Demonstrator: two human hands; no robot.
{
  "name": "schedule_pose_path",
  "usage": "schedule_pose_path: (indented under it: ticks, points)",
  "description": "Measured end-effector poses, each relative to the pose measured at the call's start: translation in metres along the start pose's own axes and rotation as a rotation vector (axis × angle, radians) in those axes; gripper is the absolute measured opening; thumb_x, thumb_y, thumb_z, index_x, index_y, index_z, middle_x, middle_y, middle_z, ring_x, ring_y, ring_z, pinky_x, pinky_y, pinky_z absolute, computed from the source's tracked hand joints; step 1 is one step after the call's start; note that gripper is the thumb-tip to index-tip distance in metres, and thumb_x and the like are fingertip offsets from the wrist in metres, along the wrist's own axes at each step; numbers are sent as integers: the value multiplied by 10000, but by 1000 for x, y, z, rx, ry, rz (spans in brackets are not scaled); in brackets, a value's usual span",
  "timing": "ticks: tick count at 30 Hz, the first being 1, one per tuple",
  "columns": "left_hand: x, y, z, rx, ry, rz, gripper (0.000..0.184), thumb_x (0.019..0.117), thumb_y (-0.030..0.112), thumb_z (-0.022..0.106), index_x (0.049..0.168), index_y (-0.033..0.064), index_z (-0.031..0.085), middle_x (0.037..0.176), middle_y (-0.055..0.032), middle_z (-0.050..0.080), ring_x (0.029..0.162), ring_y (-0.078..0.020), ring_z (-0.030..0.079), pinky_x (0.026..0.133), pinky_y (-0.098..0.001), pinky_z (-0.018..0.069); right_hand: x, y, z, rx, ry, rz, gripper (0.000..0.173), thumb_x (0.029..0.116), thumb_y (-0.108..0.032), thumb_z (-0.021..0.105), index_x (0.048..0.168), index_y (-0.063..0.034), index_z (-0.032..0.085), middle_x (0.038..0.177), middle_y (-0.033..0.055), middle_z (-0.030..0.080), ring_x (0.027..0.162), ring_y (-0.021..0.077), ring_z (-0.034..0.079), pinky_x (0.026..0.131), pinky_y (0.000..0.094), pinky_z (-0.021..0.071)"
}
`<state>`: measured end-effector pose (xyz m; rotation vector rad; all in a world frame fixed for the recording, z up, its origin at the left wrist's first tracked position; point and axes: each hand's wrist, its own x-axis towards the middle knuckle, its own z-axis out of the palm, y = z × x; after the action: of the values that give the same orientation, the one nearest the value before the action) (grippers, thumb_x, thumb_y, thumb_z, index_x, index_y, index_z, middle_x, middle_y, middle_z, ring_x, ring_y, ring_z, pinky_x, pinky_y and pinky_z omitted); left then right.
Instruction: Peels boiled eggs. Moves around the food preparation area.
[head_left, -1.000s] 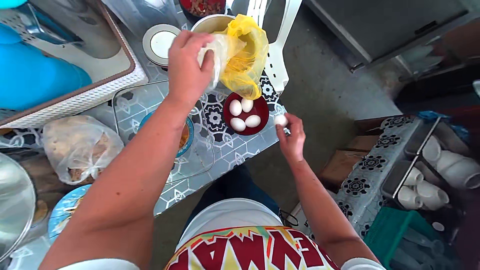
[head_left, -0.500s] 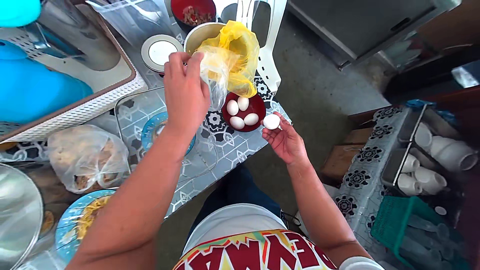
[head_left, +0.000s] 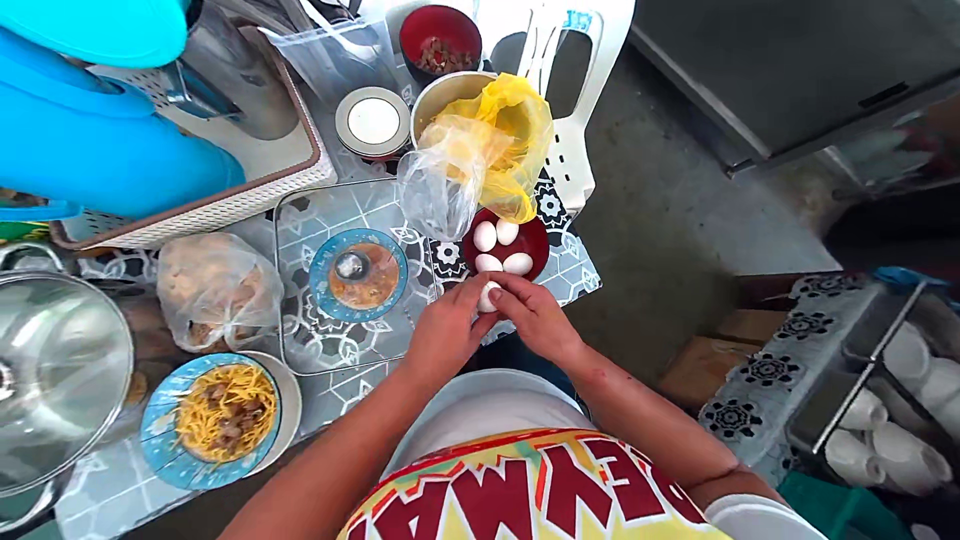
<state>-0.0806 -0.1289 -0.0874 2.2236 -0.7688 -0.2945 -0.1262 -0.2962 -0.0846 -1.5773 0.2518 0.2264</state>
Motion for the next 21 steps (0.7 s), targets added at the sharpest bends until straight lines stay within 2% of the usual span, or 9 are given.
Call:
schedule_pose_path:
  ticks: [3, 8, 11, 14, 16, 18, 20, 21]
  points:
    - [9, 12, 14, -70, 19, -109, 489, 973, 254, 684, 1352, -43, 602, 1200, -223, 702, 1058, -353, 712, 940, -527, 560, 8, -4, -18, -181, -23, -46, 343, 1081, -157, 434, 1265, 12, 668, 924, 89, 720, 826, 84, 694, 800, 283, 585]
    - [35, 35, 32, -99, 80, -182, 479, 975, 251, 682, 1342, -48, 606, 1186, -220, 705, 1053, -339, 713, 942, -513, 558, 29, -19, -64, -324, -157, -39, 361, 1084, -136, 402, 1284, 30, 653, 914, 147, 715, 820, 152, 701, 802, 328, 580]
    - [47, 42, 39, -133, 129, -223, 481, 977, 271, 684, 1347, -26, 610, 1167, -191, 716, 1008, -284, 727, 919, -469, 579, 43, -23, -85, -319, -231, -45, 355, 1083, -114, 383, 1266, 31, 651, 959, 151, 732, 842, 153, 738, 823, 321, 614]
    - [53, 43, 42, -206, 189, -247, 494, 965, 269, 704, 1354, -19, 607, 1167, -170, 720, 1018, -227, 730, 929, -416, 588, 53, -26, -97, -314, -256, -51, 334, 1072, -89, 401, 1236, 32, 666, 938, 132, 731, 813, 131, 731, 792, 300, 616]
    - [54, 40, 42, -261, 214, -255, 496, 945, 250, 730, 1357, 0, 610, 1188, -151, 715, 1047, -193, 720, 938, -384, 587, 61, -27, -101, -280, -302, 1, 326, 1082, -90, 398, 1242, 25, 658, 981, 128, 734, 831, 131, 743, 801, 306, 632]
    - [51, 33, 40, -385, 229, -271, 517, 915, 231, 767, 1375, 49, 615, 1281, -135, 657, 1134, -160, 672, 962, -335, 577, 71, -29, -104, -185, -350, 104, 292, 1088, -80, 408, 1233, 24, 639, 1036, 124, 729, 849, 139, 749, 809, 319, 644]
    - [47, 27, 35, -554, 227, -309, 543, 887, 187, 790, 1394, 101, 614, 1287, -100, 550, 1137, -133, 618, 928, -284, 584, 80, -28, -104, -83, -359, 189, 230, 1076, -59, 465, 1194, 21, 645, 1012, 111, 727, 825, 146, 743, 791, 321, 643]
    - [45, 26, 32, -630, 222, -337, 564, 878, 151, 793, 1406, 96, 601, 1291, -90, 558, 1124, -130, 633, 922, -280, 591, 82, -27, -103, -65, -348, 201, 209, 1073, -69, 492, 1172, 13, 656, 986, 100, 728, 811, 143, 738, 780, 316, 639]
